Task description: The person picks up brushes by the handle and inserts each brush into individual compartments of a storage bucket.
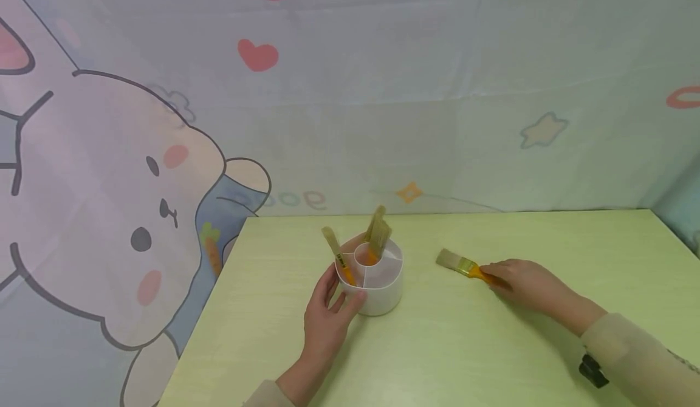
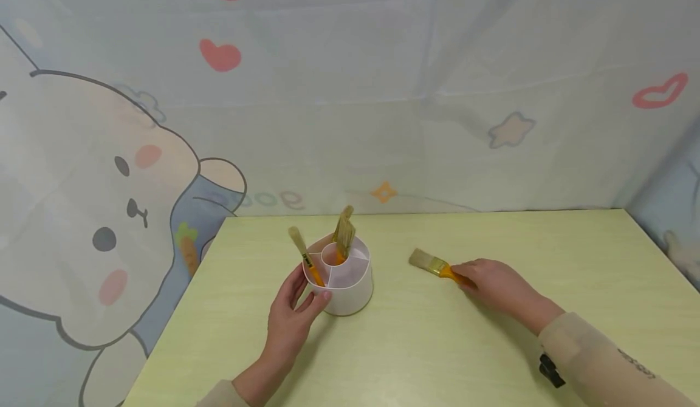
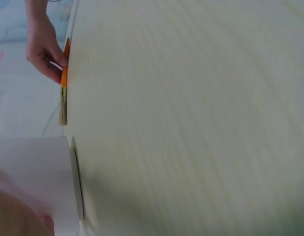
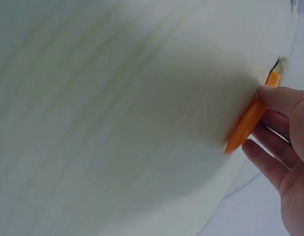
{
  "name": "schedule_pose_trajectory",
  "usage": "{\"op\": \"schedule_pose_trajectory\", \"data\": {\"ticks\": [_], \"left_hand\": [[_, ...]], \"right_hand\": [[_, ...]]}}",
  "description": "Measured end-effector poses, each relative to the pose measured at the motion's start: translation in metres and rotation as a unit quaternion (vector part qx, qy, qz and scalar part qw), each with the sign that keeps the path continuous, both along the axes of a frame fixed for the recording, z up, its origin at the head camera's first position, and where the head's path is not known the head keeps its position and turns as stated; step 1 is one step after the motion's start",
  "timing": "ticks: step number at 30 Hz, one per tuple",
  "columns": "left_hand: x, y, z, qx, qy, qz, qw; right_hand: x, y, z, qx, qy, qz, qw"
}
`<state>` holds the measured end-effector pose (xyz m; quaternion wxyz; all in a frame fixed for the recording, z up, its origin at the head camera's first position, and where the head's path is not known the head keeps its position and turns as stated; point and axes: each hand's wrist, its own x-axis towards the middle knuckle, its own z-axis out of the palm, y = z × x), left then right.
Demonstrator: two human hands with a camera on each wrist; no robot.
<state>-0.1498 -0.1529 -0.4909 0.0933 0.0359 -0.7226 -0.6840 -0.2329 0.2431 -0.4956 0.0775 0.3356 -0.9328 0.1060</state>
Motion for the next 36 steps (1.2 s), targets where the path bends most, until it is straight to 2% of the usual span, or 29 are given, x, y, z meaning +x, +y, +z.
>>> {"op": "schedule_pose_trajectory", "data": {"ticks": [12, 22, 26, 29, 36], "left_hand": [[0.000, -0.001, 0.000, 0.000, 0.003, 0.000, 1.0000], [0.000, -0.001, 0.000, -0.003, 0.002, -0.004, 1.0000], [0.001, 0.000, 0.001, -0.005, 0.003, -0.003, 1.0000], [0.001, 0.000, 0.001, -0.005, 0.003, -0.003, 1.0000], [0.001, 0.000, 0.001, -0.003, 0.002, -0.001, 1.0000]], "right_hand": [[-0.009, 0.001, 0.006, 0.055, 0.059, 0.020, 0.9965], [-0.010, 0.002, 0.007, 0.042, 0.064, 0.033, 0.9965], [-0.010, 0.000, 0.013, 0.002, 0.047, 0.026, 0.9986], [-0.009, -0.005, 0.020, -0.059, 0.026, 0.023, 0.9976], [-0.001, -0.030, 0.046, -0.196, 0.008, 0.059, 0.9787]]}}
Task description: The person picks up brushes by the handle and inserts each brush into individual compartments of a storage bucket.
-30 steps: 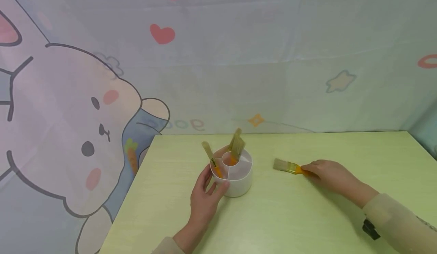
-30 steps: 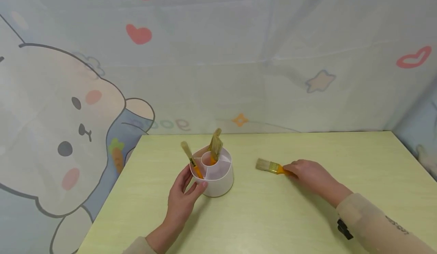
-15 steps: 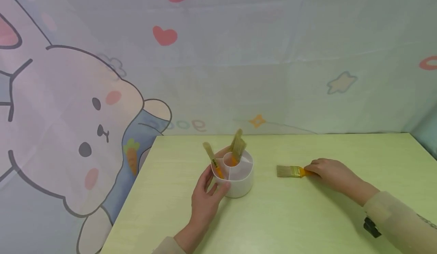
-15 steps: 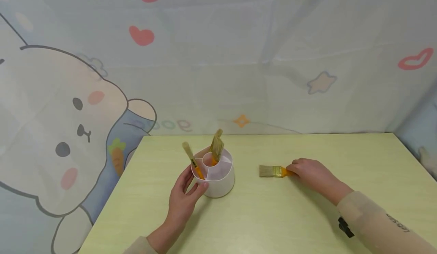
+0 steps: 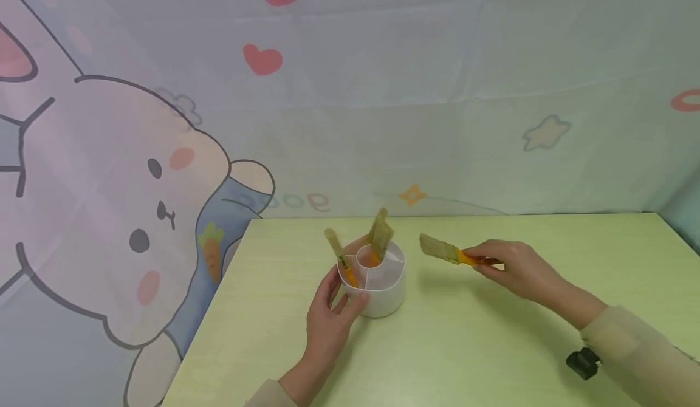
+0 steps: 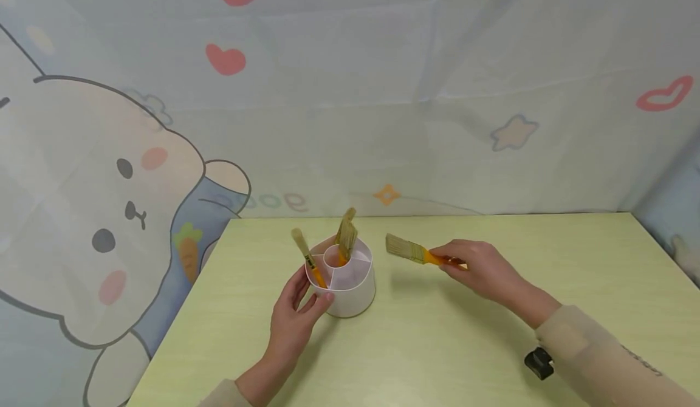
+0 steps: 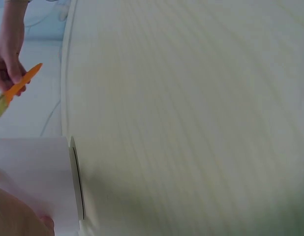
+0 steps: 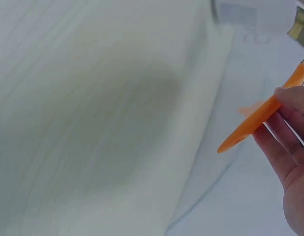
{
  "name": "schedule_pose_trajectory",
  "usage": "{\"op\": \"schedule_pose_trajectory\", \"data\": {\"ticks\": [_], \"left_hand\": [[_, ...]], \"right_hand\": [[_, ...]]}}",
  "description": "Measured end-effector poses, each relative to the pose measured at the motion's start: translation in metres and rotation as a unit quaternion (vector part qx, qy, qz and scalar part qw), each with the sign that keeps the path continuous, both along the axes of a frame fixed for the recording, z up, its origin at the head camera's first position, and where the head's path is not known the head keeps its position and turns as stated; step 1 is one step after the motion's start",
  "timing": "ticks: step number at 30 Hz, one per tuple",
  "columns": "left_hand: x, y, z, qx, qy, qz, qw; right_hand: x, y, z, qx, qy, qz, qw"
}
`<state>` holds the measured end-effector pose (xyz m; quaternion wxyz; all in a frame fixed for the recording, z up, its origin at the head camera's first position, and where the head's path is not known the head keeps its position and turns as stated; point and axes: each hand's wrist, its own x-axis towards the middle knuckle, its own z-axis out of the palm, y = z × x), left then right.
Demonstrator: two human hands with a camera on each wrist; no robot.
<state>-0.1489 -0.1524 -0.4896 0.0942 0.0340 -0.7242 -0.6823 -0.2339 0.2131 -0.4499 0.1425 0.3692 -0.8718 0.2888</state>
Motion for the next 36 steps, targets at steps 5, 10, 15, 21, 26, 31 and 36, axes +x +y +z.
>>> {"op": "schedule_pose_trajectory", "data": {"ticks": [5, 10, 15, 21, 26, 31, 36], "left_hand": [[0.000, 0.000, 0.000, -0.001, 0.003, 0.001, 1.0000], [0.000, 0.000, -0.001, -0.002, 0.007, 0.000, 1.0000], [-0.001, 0.000, -0.002, -0.001, 0.008, -0.001, 1.0000], [-0.001, 0.000, -0.002, -0.002, 0.008, 0.002, 1.0000], [-0.001, 0.000, -0.001, -0.004, 0.008, 0.003, 1.0000], [-0.001, 0.001, -0.001, -0.002, 0.011, 0.003, 0.9999], [0.000, 0.001, -0.001, -0.005, 0.010, -0.002, 0.9999]], "right_hand": [[0.007, -0.020, 0.016, -0.066, -0.035, 0.029, 0.9968], [0.014, -0.041, 0.025, -0.124, -0.066, 0.045, 0.9890], [0.020, -0.064, 0.036, -0.177, -0.084, 0.072, 0.9780], [0.022, -0.090, 0.047, -0.220, -0.102, 0.097, 0.9653], [0.022, -0.109, 0.052, -0.242, -0.115, 0.106, 0.9576], [0.022, -0.126, 0.054, -0.258, -0.119, 0.109, 0.9525], [0.020, -0.138, 0.052, -0.269, -0.124, 0.114, 0.9483]]}}
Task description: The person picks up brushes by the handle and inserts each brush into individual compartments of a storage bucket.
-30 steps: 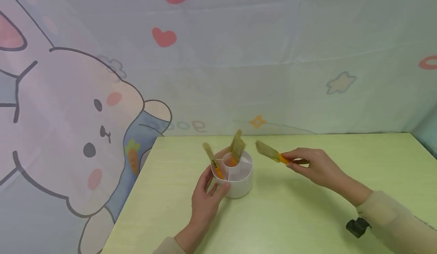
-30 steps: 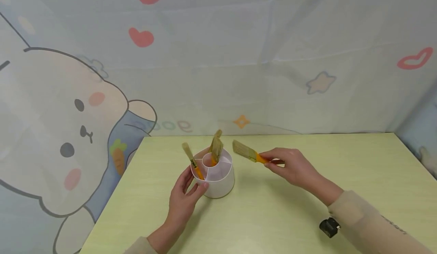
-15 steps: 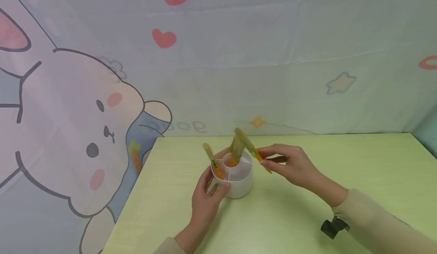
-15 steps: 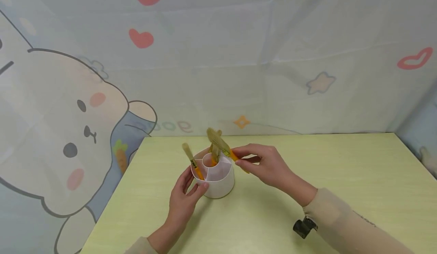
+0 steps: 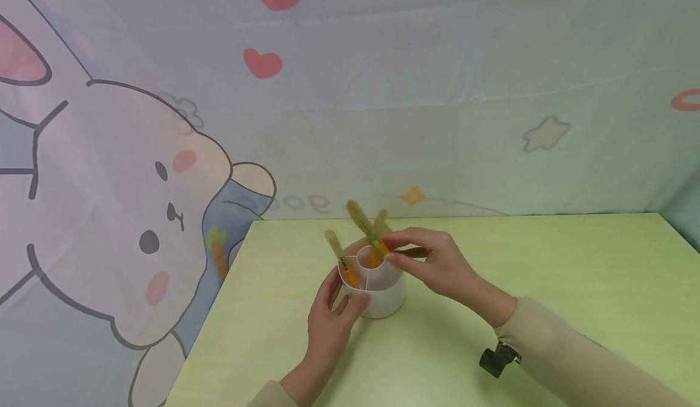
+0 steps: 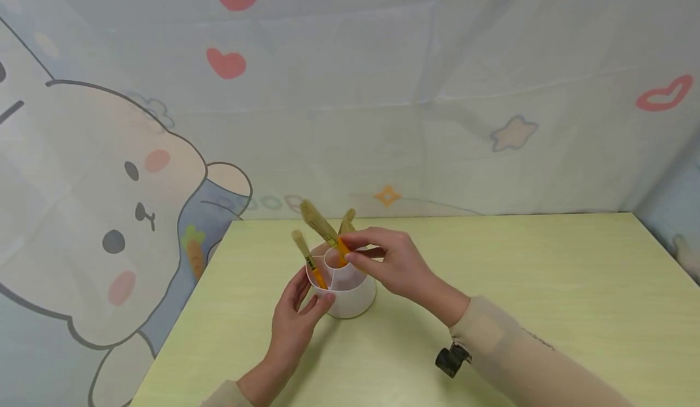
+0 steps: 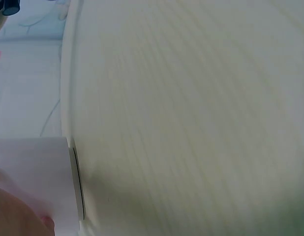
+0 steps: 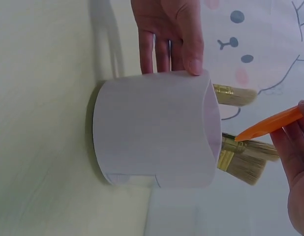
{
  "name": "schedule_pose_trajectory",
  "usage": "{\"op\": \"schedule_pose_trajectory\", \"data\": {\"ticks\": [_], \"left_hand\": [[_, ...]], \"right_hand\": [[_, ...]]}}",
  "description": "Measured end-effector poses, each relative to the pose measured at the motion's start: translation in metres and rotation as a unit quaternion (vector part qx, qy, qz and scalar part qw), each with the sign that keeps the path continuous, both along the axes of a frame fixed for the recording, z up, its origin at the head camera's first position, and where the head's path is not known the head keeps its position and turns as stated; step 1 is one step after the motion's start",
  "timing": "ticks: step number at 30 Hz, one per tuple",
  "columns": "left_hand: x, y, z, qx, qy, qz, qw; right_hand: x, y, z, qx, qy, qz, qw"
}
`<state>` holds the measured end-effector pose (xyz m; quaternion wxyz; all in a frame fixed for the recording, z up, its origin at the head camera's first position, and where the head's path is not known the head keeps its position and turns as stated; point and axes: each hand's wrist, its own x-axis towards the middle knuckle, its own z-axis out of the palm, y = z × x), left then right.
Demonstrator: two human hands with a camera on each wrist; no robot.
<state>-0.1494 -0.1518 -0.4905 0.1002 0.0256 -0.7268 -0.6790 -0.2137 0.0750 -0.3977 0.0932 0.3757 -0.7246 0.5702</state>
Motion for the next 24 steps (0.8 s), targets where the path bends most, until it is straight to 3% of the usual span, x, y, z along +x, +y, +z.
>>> {"op": "schedule_pose_trajectory", "data": {"ticks": [10, 17, 24], "left_hand": [[-0.001, 0.003, 0.000, 0.005, 0.000, -0.001, 1.0000], [-0.003, 0.005, 0.000, 0.004, 0.003, -0.001, 1.0000], [-0.005, 0.006, -0.001, 0.005, 0.001, -0.002, 1.0000]], "right_hand": [[-0.001, -0.010, -0.017, 0.016, 0.020, -0.012, 0.9996], [-0.005, -0.008, -0.032, 0.059, 0.106, -0.024, 0.9923], [-0.010, -0.009, -0.045, 0.070, 0.181, -0.041, 0.9801]]}}
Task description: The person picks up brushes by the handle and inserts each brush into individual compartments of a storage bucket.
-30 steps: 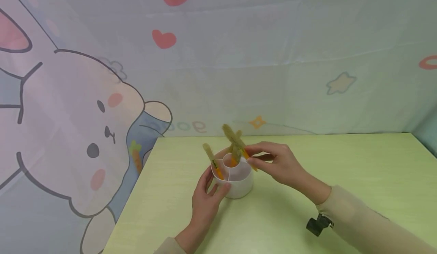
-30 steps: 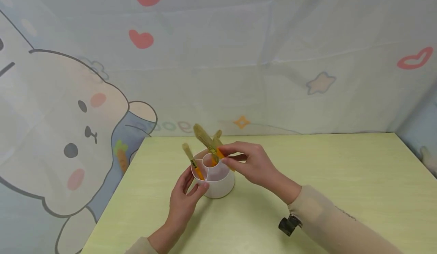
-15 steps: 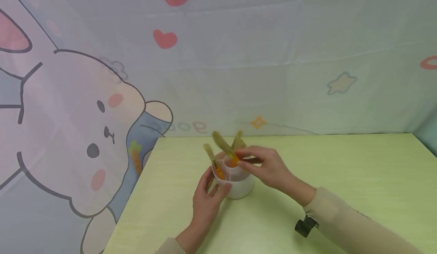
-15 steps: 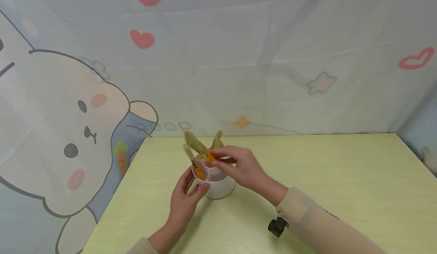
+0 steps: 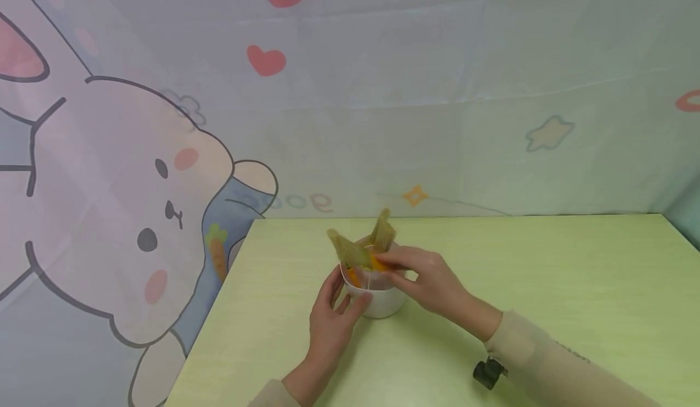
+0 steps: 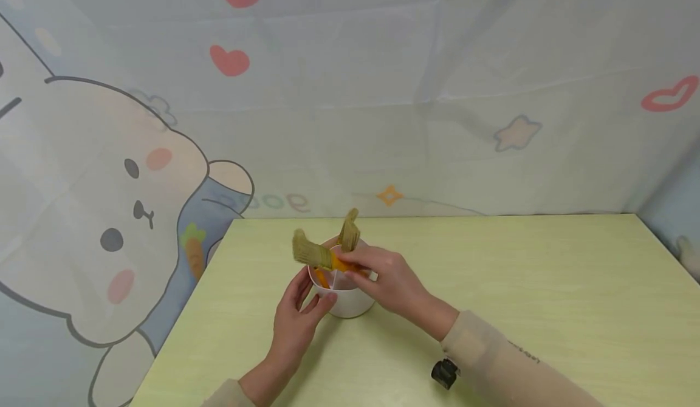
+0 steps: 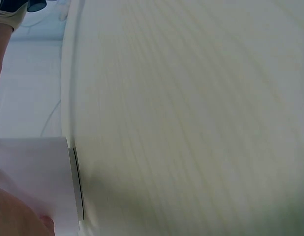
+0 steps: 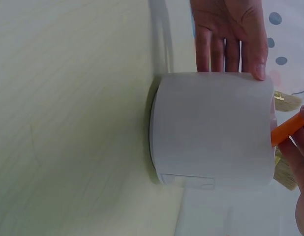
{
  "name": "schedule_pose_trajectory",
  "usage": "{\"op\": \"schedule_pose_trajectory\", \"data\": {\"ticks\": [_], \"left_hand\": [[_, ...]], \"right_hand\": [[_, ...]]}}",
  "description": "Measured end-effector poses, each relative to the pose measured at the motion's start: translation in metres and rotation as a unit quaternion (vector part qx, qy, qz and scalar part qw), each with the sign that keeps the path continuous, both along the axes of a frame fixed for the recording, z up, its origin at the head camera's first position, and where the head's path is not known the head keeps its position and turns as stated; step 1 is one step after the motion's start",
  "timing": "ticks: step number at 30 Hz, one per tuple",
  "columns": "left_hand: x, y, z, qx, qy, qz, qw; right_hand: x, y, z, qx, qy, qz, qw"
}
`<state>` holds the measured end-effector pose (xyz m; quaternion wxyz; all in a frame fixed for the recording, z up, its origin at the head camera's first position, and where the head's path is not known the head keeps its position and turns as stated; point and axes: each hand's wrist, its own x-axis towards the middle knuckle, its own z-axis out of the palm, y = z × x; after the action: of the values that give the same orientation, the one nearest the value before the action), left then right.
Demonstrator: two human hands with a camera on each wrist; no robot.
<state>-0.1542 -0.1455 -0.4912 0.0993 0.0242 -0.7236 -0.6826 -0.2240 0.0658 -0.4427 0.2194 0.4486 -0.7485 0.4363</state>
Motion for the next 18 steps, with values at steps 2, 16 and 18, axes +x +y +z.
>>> {"op": "schedule_pose_trajectory", "data": {"ticks": [2, 16, 18], "left_hand": [[0.000, 0.000, 0.000, -0.001, -0.001, 0.000, 1.0000], [0.001, 0.001, 0.001, -0.012, -0.007, 0.004, 0.9999], [0.001, 0.001, 0.000, -0.014, -0.007, 0.002, 0.9999]], "right_hand": [[0.000, -0.001, -0.004, 0.003, 0.015, -0.010, 0.9998], [-0.002, -0.005, -0.018, 0.015, 0.082, -0.041, 0.9957], [-0.003, -0.006, -0.019, 0.017, 0.095, -0.047, 0.9942]]}}
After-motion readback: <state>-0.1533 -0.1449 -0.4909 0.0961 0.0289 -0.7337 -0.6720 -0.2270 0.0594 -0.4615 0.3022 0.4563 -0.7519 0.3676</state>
